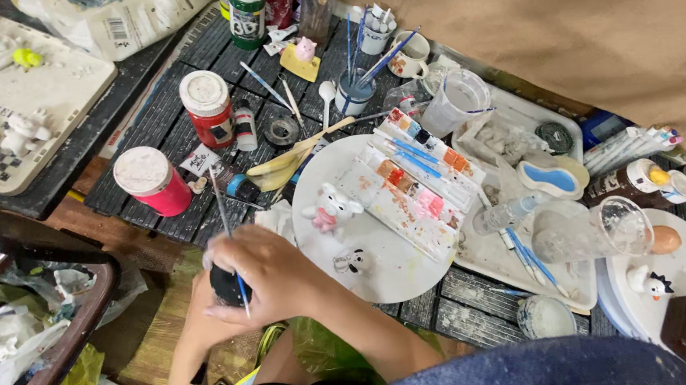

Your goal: The person paints a small white figurine using a fine brush and a palette of acrylic paints. They repeatedly dip the brush into paint and water, then apply details to the figurine's face and body.

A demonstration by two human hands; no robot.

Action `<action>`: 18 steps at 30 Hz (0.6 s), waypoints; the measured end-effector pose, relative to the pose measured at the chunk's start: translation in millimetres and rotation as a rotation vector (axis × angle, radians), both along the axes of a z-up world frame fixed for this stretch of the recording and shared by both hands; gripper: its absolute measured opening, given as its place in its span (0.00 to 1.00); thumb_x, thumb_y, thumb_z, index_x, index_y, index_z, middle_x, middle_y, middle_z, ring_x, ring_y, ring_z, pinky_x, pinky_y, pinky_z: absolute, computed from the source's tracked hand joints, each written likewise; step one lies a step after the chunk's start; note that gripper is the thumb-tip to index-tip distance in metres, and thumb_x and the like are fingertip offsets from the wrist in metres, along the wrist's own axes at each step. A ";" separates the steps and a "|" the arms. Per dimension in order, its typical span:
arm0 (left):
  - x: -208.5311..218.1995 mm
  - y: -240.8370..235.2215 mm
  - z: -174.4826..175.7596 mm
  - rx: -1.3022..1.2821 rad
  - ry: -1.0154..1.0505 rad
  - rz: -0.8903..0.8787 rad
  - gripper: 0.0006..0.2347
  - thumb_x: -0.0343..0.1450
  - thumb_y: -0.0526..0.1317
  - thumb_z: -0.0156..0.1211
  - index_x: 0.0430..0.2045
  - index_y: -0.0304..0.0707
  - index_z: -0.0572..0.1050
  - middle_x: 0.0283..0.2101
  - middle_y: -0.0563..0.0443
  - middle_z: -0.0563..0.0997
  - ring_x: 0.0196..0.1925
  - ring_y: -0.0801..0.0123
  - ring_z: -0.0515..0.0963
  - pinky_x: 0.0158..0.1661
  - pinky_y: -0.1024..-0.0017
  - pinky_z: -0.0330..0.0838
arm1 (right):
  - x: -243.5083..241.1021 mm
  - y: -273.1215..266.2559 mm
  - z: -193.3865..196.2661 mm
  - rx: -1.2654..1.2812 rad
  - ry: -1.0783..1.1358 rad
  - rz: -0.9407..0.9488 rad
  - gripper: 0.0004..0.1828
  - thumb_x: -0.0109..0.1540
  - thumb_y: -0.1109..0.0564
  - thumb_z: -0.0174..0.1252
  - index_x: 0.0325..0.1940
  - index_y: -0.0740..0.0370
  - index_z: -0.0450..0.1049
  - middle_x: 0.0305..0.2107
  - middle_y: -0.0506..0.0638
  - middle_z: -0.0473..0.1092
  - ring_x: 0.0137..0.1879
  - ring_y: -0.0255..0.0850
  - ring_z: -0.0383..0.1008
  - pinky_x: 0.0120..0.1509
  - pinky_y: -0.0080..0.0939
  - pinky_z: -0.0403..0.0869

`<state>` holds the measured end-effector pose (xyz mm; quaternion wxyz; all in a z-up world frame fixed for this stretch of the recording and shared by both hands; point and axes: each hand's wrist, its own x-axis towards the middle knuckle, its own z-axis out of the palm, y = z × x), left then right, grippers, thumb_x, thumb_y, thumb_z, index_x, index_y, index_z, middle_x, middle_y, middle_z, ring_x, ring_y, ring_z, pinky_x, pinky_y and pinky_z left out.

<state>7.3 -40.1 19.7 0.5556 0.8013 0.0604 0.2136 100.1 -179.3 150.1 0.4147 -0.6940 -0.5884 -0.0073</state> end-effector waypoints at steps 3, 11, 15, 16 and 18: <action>4.1 -18.4 -11.1 0.065 -0.114 0.176 0.26 0.57 0.46 0.67 0.48 0.35 0.73 0.46 0.40 0.80 0.48 0.49 0.82 0.50 0.59 0.75 | -7.7 0.1 -2.2 0.062 -0.085 -0.169 0.26 0.58 0.49 0.71 0.53 0.61 0.68 0.43 0.56 0.74 0.51 0.51 0.77 0.59 0.48 0.75; 26.5 -21.1 -22.4 0.546 -0.029 0.434 0.24 0.62 0.46 0.68 0.50 0.38 0.73 0.49 0.43 0.78 0.58 0.53 0.76 0.63 0.50 0.63 | -7.8 -3.8 -13.7 0.141 -0.123 -0.300 0.26 0.57 0.45 0.72 0.48 0.60 0.69 0.45 0.52 0.75 0.58 0.51 0.76 0.60 0.51 0.72; 49.8 -14.3 3.0 0.333 -0.115 0.526 0.36 0.55 0.51 0.78 0.54 0.29 0.70 0.51 0.38 0.77 0.56 0.46 0.76 0.56 0.55 0.67 | 0.6 -84.7 -31.4 0.277 -0.325 -0.145 0.25 0.62 0.42 0.73 0.33 0.52 0.62 0.52 0.45 0.78 0.63 0.45 0.76 0.66 0.54 0.71; 58.1 -13.4 6.1 0.226 -0.097 0.513 0.35 0.57 0.50 0.80 0.54 0.31 0.71 0.52 0.40 0.79 0.56 0.50 0.78 0.57 0.58 0.70 | 2.0 -112.5 -38.1 0.328 -0.238 -0.188 0.22 0.61 0.40 0.67 0.32 0.52 0.64 0.50 0.44 0.78 0.62 0.46 0.76 0.64 0.52 0.71; 67.7 -17.9 6.7 0.142 -0.052 0.539 0.36 0.57 0.48 0.84 0.57 0.31 0.70 0.54 0.40 0.78 0.57 0.50 0.79 0.59 0.59 0.71 | 9.3 -156.8 -55.7 0.532 0.048 -0.271 0.19 0.73 0.44 0.49 0.35 0.56 0.73 0.43 0.48 0.82 0.49 0.41 0.80 0.51 0.45 0.75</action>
